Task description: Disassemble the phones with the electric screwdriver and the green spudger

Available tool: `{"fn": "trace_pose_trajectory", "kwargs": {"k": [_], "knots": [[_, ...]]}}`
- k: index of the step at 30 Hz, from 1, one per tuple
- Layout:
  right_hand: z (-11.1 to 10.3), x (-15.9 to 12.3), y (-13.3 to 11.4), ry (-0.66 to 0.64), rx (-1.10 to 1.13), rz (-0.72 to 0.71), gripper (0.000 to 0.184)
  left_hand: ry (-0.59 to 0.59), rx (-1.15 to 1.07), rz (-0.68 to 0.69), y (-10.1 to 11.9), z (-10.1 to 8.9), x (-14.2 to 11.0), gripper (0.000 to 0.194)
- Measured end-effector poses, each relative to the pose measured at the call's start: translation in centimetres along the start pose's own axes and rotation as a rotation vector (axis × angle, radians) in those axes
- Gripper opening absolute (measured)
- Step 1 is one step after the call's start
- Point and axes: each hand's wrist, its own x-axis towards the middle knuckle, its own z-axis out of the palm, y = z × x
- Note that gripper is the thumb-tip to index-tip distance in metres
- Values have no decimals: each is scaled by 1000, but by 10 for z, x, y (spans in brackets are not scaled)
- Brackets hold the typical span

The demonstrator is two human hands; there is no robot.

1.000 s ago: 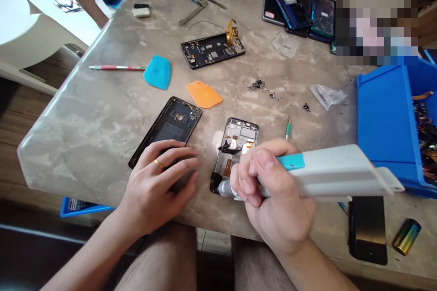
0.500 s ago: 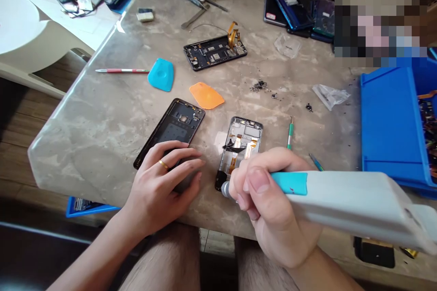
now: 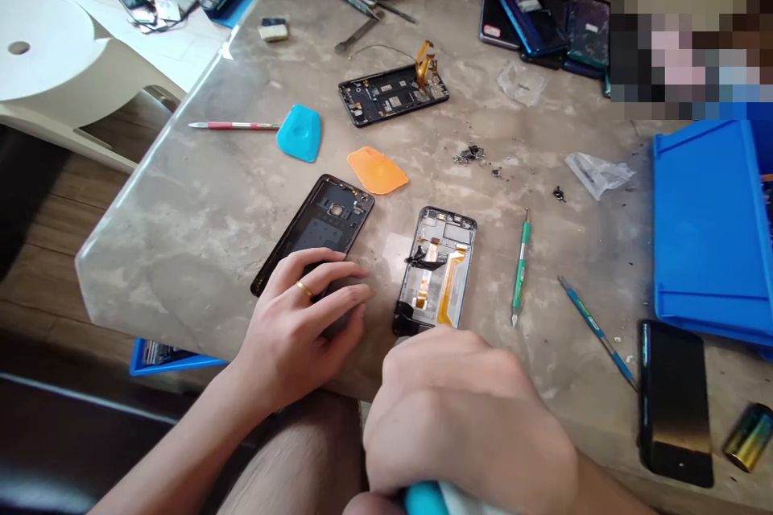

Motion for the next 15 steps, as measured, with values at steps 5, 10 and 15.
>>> {"fn": "trace_pose_trajectory", "kwargs": {"k": [5, 10, 15], "knots": [[3, -1, 0, 26, 11, 3, 31, -4, 5, 9, -1, 0, -1, 21], [7, -2, -7, 66, -8, 64, 31, -8, 1, 12, -2, -1, -2, 23], [15, -1, -15, 293, -50, 222, 42, -13, 13, 18, -2, -1, -2, 23]]}}
